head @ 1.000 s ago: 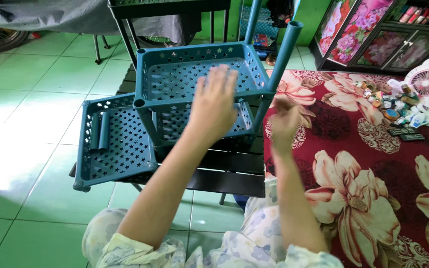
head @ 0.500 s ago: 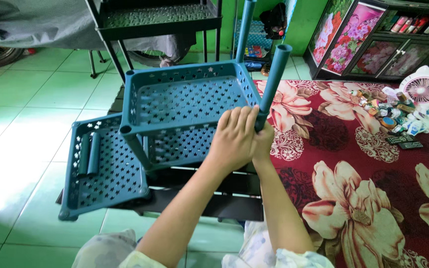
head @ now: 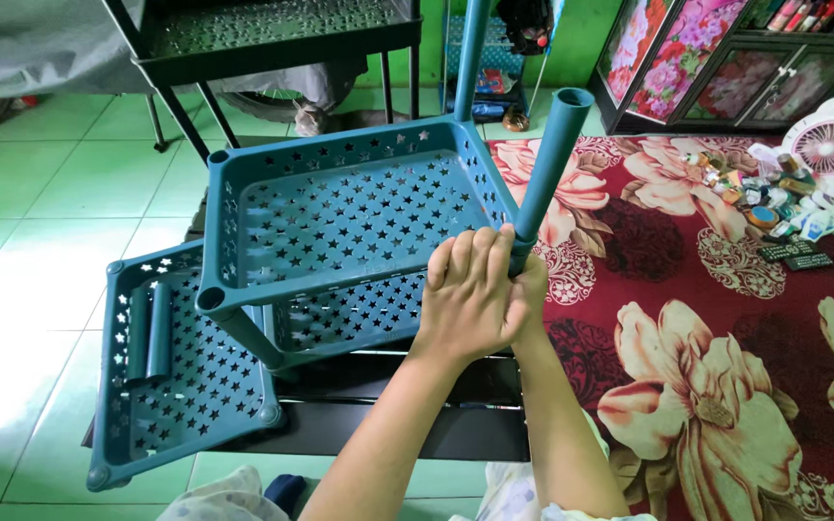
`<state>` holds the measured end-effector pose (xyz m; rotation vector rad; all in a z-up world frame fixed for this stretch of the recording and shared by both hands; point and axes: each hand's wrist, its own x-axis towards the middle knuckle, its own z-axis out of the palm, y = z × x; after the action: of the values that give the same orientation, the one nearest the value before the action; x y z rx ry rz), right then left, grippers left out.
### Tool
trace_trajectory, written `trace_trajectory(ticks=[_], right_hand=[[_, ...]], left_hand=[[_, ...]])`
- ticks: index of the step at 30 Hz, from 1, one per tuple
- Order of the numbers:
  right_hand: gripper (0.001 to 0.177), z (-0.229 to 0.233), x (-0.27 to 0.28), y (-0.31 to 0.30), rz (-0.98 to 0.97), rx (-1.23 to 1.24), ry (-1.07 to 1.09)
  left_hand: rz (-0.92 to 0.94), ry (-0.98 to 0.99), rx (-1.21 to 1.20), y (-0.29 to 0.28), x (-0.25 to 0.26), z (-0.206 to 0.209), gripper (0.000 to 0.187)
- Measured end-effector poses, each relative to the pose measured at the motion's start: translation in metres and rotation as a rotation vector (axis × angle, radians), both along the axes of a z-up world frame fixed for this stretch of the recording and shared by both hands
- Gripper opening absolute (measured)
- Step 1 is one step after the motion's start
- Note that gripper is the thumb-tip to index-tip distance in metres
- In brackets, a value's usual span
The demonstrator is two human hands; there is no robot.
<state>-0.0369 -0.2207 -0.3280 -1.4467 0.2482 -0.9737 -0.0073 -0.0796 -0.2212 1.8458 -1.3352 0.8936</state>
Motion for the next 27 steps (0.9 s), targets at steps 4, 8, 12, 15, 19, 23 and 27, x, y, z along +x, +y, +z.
trace_trajectory(ticks=[4,8,12,15,19,23,27], right_hand=[[0.011,-0.003,0.002,0.001,0.033,0.000,0.009],[0.009,-0.005,0.001,-0.003,0.048,-0.016,0.006],[0.008,0.006,0.001,-0.009,0.046,-0.068,-0.008],[0.008,0.012,-0.001,0.000,0.012,-0.112,-0.029],[0.011,0.017,0.001,0.019,-0.028,0.031,-0.155],[0.010,0.021,0.001,0.021,-0.040,-0.018,-0.111],[0.010,0.025,0.011,0.007,-0.024,-0.058,-0.060]], left_hand=[[-0.007,0.001,-0.030,-0.001,0.000,-0.001,0.071],[-0.031,0.041,-0.025,0.000,-0.002,-0.001,0.072],[0.001,0.029,-0.045,0.002,-0.005,0.005,0.070],[0.031,0.029,-0.033,0.004,-0.008,0.010,0.069],[0.022,0.054,-0.028,0.004,-0.011,0.012,0.068],[0.022,0.084,-0.036,0.006,-0.015,0.013,0.069],[0.012,0.089,-0.032,0.006,-0.013,0.018,0.068]])
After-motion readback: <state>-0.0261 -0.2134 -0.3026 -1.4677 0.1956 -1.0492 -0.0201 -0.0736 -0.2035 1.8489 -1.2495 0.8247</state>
